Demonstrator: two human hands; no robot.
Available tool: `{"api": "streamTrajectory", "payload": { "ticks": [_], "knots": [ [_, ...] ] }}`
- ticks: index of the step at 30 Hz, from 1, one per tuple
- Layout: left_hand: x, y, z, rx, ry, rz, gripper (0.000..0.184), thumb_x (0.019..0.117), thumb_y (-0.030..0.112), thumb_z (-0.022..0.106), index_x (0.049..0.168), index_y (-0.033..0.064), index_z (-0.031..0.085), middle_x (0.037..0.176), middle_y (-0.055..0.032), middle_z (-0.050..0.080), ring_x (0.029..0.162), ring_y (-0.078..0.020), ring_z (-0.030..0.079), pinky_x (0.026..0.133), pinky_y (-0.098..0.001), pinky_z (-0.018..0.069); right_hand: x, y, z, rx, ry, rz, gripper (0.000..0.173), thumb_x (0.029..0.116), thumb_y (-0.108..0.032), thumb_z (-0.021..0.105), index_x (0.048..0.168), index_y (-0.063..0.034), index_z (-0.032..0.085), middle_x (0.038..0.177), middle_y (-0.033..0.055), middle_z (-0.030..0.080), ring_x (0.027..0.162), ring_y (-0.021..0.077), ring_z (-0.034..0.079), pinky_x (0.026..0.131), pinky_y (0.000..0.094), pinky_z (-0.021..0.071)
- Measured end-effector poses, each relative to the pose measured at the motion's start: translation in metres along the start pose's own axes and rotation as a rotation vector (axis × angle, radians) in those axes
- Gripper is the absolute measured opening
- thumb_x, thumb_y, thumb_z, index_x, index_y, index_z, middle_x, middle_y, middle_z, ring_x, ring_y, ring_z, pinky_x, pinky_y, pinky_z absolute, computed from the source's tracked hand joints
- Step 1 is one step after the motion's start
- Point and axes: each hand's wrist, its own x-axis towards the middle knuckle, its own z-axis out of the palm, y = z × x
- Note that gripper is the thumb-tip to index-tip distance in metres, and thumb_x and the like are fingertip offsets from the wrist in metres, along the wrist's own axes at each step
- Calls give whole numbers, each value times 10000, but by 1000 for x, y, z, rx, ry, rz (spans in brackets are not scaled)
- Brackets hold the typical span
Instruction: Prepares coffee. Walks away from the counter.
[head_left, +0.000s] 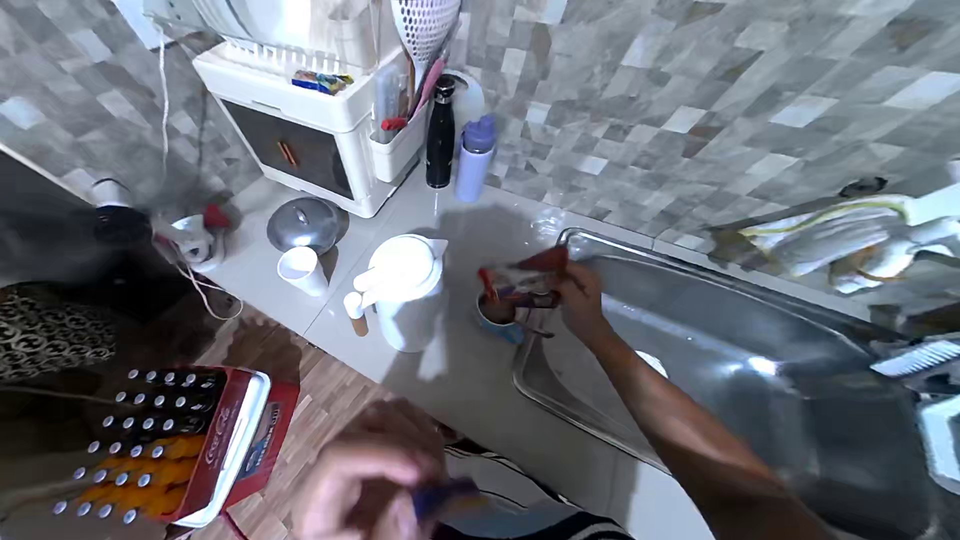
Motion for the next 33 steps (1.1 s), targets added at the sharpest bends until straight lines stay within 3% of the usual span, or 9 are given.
{"api": "streamTrajectory", "payload": {
  "ticks": [2,4,7,10,18,24,29,33],
  "knots": [
    [3,-23,0,-9,56,-46,161,1023,339,592,1097,253,707,906,142,686,792,39,631,702,-127,518,5,-10,-2,310,254,252,243,981,-76,410,1015,-125,645,868,-100,702,799,-7,666,726,232,577],
    [9,-48,4,-11,72,-95,144,1010,299,613,1073,250,733,922,134,719,785,36,653,700,-134,541,10,-31,-8,599,388,418,274,1045,-160,323,1108,-167,590,969,-55,694,922,60,676,821,304,583],
    [18,-81,20,56,79,-159,167,970,87,595,952,213,703,854,147,729,745,42,659,684,-157,550,9,-68,-11,876,510,580,371,1081,-248,238,1038,-181,600,892,-22,711,841,87,703,741,315,603],
    [25,-98,41,54,23,-173,161,934,-12,560,918,124,646,789,144,682,718,45,634,685,-164,541,-2,-101,-7,948,534,573,433,1083,-262,204,999,-177,620,846,-22,717,784,78,706,686,288,604],
    [24,-96,63,27,-80,-135,72,924,16,601,914,70,647,790,131,676,718,65,627,660,-143,538,-27,-133,15,998,582,403,451,1064,-236,217,979,-179,656,866,-17,732,821,80,720,719,291,614],
    [22,-83,39,159,-139,-97,52,893,14,597,860,12,637,747,111,645,689,99,587,633,-106,502,-40,-139,27,895,622,249,365,1026,-193,304,965,-185,663,855,-26,733,833,71,718,751,298,613],
    [17,-70,10,197,-112,-123,55,888,13,592,851,7,633,735,103,638,673,98,586,627,-101,500,-48,-151,56,854,569,180,370,1028,-177,302,992,-178,670,885,-26,746,862,74,725,779,299,615],
    [9,-51,-28,245,-244,-173,104,909,32,589,875,-33,662,731,59,626,660,93,561,615,-94,473,-57,-163,92,794,550,157,299,1006,-164,324,1058,-178,618,912,-37,737,880,74,720,788,298,613]
  ]
}}
